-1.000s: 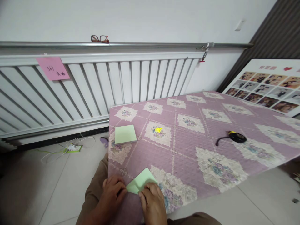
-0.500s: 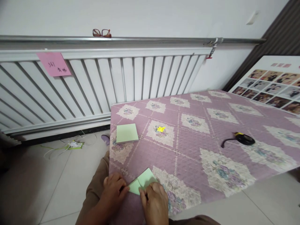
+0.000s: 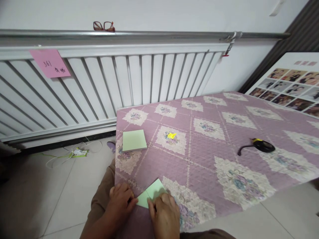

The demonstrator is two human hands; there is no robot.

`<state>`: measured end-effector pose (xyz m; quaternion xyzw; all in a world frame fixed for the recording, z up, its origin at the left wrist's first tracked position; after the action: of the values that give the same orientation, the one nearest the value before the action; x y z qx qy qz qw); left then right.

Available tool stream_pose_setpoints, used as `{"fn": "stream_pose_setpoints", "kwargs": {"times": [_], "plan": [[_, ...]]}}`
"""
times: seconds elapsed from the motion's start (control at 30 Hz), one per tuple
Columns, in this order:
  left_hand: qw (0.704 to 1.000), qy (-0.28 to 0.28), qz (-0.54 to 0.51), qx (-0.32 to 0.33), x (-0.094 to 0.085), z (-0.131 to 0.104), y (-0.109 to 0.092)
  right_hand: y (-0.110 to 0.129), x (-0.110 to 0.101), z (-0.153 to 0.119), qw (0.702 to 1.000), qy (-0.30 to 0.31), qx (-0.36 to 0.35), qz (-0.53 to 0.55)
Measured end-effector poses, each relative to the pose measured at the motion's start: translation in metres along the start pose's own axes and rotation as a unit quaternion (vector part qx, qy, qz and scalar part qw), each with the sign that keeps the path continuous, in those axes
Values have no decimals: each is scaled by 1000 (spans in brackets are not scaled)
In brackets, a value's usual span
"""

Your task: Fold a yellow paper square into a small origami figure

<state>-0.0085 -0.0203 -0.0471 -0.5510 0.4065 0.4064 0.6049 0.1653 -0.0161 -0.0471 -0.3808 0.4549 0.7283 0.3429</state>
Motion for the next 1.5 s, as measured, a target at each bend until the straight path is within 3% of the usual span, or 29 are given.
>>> {"fn": "stream_pose_setpoints", "kwargs": {"times": [0.57,1.13,1.2,1.27,1.4,1.5], "plan": [[999,26,9,-23,-2,4,-3,-2,2,6,1000,9,-5,-26],[999,14,31,13,2,3,0,4,-4,7,999,-5,24,-31],[998,5,37,54,4,4,-1,5,-4,6,999,-3,30,-24],[988,-10,50,144,5,4,-8,5,-5,4,999,-11,31,-14],[931,-40,89,352,4,-2,-29,4,-5,0,999,-33,23,0],[902,-45,125,412,1,-5,-36,1,-4,-1,999,-42,6,12]]}}
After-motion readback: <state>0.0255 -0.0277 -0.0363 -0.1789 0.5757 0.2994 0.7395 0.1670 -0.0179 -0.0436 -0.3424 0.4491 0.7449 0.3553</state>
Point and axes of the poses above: each hand's wrist, its own z-axis towards the middle knuckle, its own x-axis out of the palm, y = z × x, the point moved 6 cm from there along z, towards the middle knuckle, and after that the axes turned 8 degrees about z, right-handed, at the moved point
